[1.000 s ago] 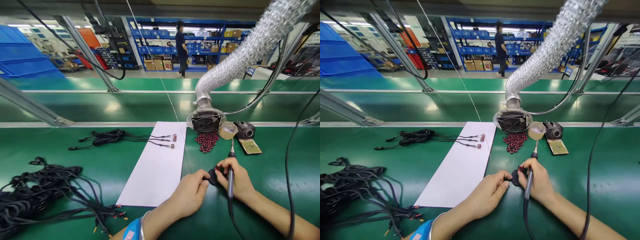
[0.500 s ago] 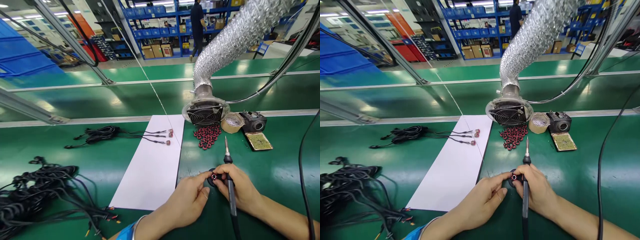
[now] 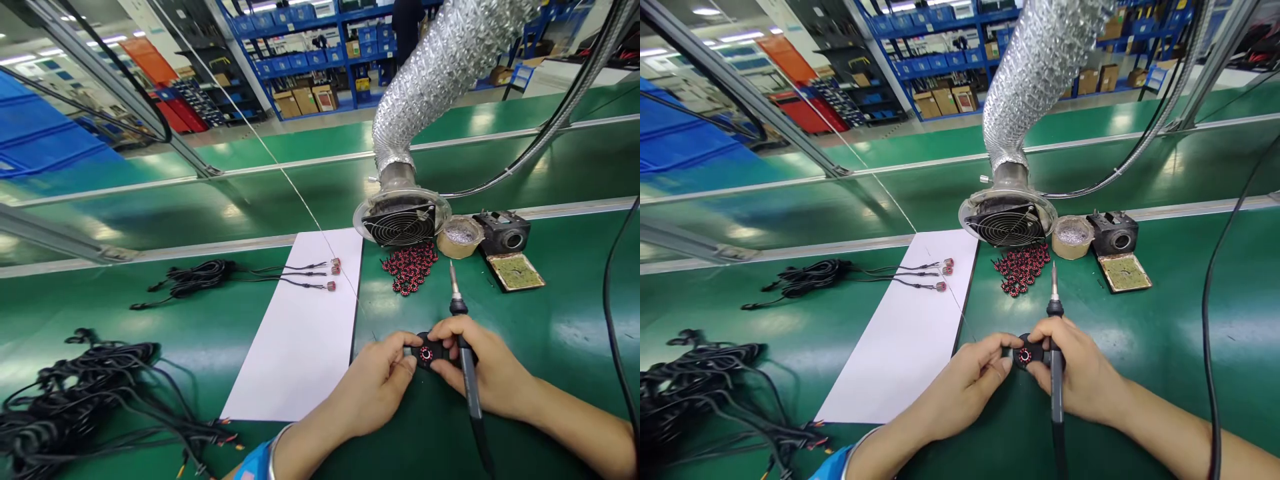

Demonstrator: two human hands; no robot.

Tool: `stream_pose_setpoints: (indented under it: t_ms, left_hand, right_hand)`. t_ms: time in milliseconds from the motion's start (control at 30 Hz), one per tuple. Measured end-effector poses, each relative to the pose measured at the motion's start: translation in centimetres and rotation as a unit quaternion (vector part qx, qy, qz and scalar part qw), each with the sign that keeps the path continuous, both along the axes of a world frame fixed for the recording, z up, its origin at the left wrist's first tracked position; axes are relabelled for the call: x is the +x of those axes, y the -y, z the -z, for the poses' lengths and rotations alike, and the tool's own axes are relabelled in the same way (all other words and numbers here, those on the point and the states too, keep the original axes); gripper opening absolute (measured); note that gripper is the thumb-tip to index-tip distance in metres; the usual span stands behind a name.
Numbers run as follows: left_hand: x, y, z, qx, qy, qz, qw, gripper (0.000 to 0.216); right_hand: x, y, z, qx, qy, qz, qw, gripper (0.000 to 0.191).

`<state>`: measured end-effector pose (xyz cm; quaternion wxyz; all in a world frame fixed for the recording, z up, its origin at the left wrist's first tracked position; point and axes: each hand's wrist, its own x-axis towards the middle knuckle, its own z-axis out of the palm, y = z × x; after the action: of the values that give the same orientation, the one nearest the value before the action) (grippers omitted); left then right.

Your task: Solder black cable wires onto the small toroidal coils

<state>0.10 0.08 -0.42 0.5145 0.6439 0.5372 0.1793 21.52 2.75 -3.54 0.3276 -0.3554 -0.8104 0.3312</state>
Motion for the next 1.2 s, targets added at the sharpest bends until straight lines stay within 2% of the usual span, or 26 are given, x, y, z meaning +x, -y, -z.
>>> stream_pose_setpoints:
  t_ms: [133, 233, 400, 500, 600, 667, 767, 867, 967, 1067, 1200]
  left_hand:
    - [0.2, -0.1, 0.5, -0.007, 0.01, -0.052, 0.999, 0.031]
    - [0.6, -0.3, 0.7, -0.002, 0.02, -0.063, 0.998, 0.039]
    - [1.1, -0.8, 1.4, -0.023, 0.031, -0.077, 0.996, 0.049]
    - [1.2, -1.1, 1.9, -0.051, 0.064, -0.079, 0.993, 0.04]
    - [1.3, -1.2, 2.2, -0.072, 0.105, -0.089, 0.988, 0.027]
    - [1.3, -1.2, 2.4, -0.072, 0.134, -0.098, 0.984, 0.025]
    - [1.3, -1.0, 2.3, -0.074, 0.16, -0.107, 0.979, 0.029]
    - [1.3, -0.8, 2.0, -0.094, 0.133, -0.114, 0.98, 0.038]
    - [1.4, -0.7, 1.6, -0.108, 0.105, -0.105, 0.983, 0.043]
    - [1.5, -0.7, 1.5, -0.123, 0.111, -0.102, 0.981, 0.037]
    - [1.4, -0.4, 1.5, -0.14, 0.139, -0.098, 0.976, 0.027]
  right_hand:
    - [0.1, -0.6, 0.2, -0.018, -0.064, -0.014, 0.998, 0.018]
    - [-0.3, -1.0, 0.2, 0.011, -0.069, -0.014, 0.997, 0.013]
    - [-0.8, -1.7, -1.0, 0.156, -0.026, -0.046, 0.986, 0.018]
    - [-1.0, -1.9, -1.7, 0.249, 0.037, -0.085, 0.964, 0.022]
    - [-1.2, -1.9, -2.1, 0.293, 0.106, -0.089, 0.946, 0.025]
    - [-1.2, -1.8, -2.2, 0.295, 0.108, -0.079, 0.946, 0.026]
    - [-1.0, -1.4, -2.2, 0.268, 0.053, -0.052, 0.96, 0.025]
    - [-0.8, -0.6, -1.9, 0.208, -0.004, -0.031, 0.978, 0.028]
    - [-0.8, 0.0, -1.5, 0.144, -0.014, -0.039, 0.989, 0.029]
    - [-0.9, 0.3, -1.2, 0.115, -0.013, -0.051, 0.992, 0.029]
    - [-0.9, 0.2, -1.0, 0.113, -0.016, -0.055, 0.992, 0.027]
